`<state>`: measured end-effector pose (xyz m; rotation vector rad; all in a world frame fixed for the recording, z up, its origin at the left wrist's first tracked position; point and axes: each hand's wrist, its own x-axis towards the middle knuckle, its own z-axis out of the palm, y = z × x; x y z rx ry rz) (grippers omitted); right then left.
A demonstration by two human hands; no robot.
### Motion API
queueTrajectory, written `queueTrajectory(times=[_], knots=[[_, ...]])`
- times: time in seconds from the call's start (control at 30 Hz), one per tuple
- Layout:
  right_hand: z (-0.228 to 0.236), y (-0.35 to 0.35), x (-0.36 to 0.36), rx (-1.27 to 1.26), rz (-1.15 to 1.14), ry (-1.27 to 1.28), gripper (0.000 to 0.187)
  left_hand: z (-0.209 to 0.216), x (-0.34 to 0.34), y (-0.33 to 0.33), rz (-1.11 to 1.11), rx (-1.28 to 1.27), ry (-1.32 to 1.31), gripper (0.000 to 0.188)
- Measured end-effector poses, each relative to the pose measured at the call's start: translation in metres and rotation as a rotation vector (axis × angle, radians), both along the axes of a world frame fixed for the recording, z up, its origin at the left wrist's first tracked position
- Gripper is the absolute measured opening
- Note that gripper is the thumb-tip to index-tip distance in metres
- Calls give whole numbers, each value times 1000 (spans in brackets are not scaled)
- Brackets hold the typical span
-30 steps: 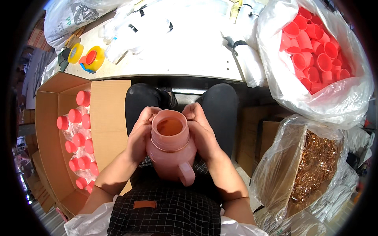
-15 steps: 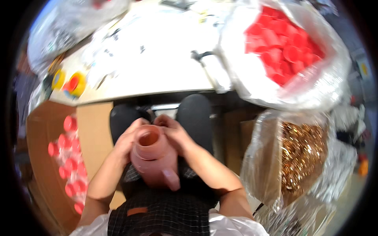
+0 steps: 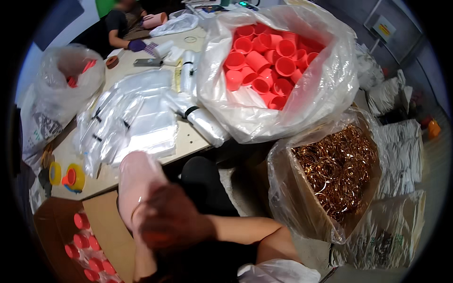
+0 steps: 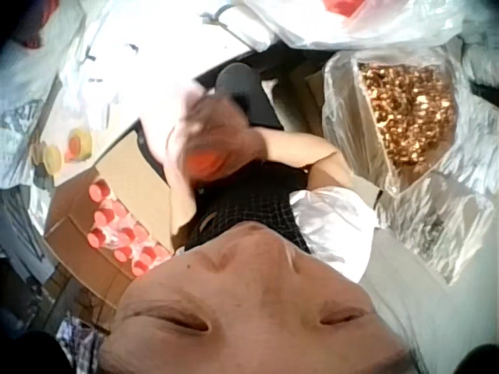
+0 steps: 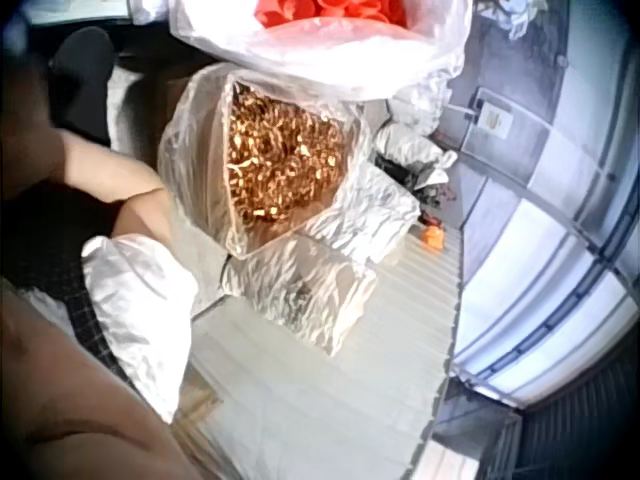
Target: The person assembles pink plastic containers by inserting a metal ring and a red lid into the top opening. They then place the assembled containers into a cardboard box. The person also handles a stack of flat cardboard boxes, folding and moving them.
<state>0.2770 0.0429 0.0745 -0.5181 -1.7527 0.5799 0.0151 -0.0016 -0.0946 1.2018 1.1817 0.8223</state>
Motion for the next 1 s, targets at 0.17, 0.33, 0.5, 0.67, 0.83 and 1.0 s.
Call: queueTrajectory(times=[0.17,0.33,0.5,0.67,0.83,1.0], knots=[[-22,35,13,-134,34,-12,61,23,-5,14,303,-323,-644,44],[-37,185,177,-437,-1074,113,76,49,3,40,470,-286,-621,46],[-151,241,376,-1108,-1470,56,78,8,4,36,191,-290,-492,47],[-161,242,314,-955,-1644,-31,66,1,-1,34,188,-446,-532,48],[-98,232,229,-269,-1312,86,55,11,0,43,80,-507,-665,51],[-34,219,99,75,-877,106,56,5,0,44,-18,-488,-716,50]])
